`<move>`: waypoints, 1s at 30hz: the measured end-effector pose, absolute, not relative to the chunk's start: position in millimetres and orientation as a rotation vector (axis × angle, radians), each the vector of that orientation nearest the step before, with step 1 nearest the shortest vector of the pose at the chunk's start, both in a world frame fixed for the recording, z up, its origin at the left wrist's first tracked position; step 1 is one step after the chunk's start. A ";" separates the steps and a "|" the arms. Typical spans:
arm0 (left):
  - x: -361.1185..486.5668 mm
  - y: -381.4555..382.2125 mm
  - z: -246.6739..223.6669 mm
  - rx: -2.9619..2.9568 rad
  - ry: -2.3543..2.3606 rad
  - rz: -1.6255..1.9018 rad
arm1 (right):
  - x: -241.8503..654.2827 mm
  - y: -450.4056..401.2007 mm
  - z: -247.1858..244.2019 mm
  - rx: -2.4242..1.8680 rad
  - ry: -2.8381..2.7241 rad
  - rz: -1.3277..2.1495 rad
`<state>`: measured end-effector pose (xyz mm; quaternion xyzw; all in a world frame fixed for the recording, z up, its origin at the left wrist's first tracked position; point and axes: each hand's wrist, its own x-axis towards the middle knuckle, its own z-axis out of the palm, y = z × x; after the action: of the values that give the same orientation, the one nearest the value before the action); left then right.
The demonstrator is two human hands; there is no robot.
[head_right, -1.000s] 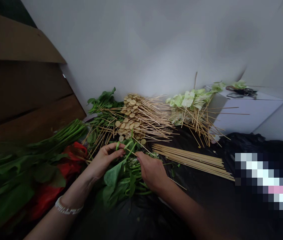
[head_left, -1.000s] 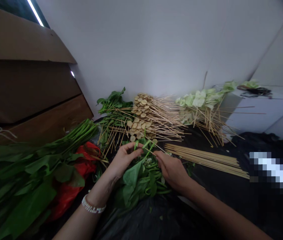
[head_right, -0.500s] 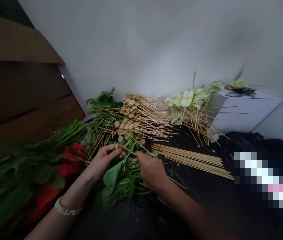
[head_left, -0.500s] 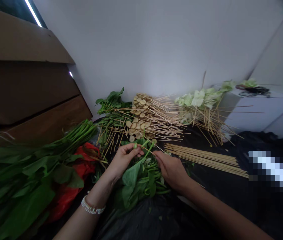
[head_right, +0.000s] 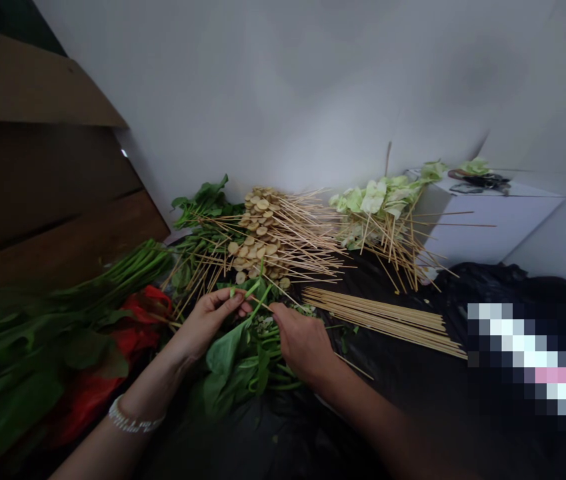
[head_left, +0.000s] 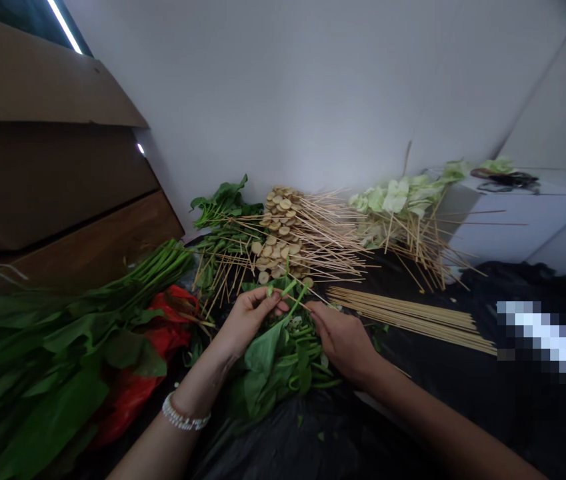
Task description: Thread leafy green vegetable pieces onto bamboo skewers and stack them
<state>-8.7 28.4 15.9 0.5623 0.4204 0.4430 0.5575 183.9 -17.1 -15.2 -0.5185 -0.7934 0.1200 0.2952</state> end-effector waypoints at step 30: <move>-11.8 29.8 14.8 1.483 1.095 1.030 | 182.3 -17.4 -19.7 -1.413 -2.151 0.267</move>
<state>-11.8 29.8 14.8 0.6111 0.4513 0.4246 0.4926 182.3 -17.4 -19.7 -0.5252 -0.7997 0.0991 0.2734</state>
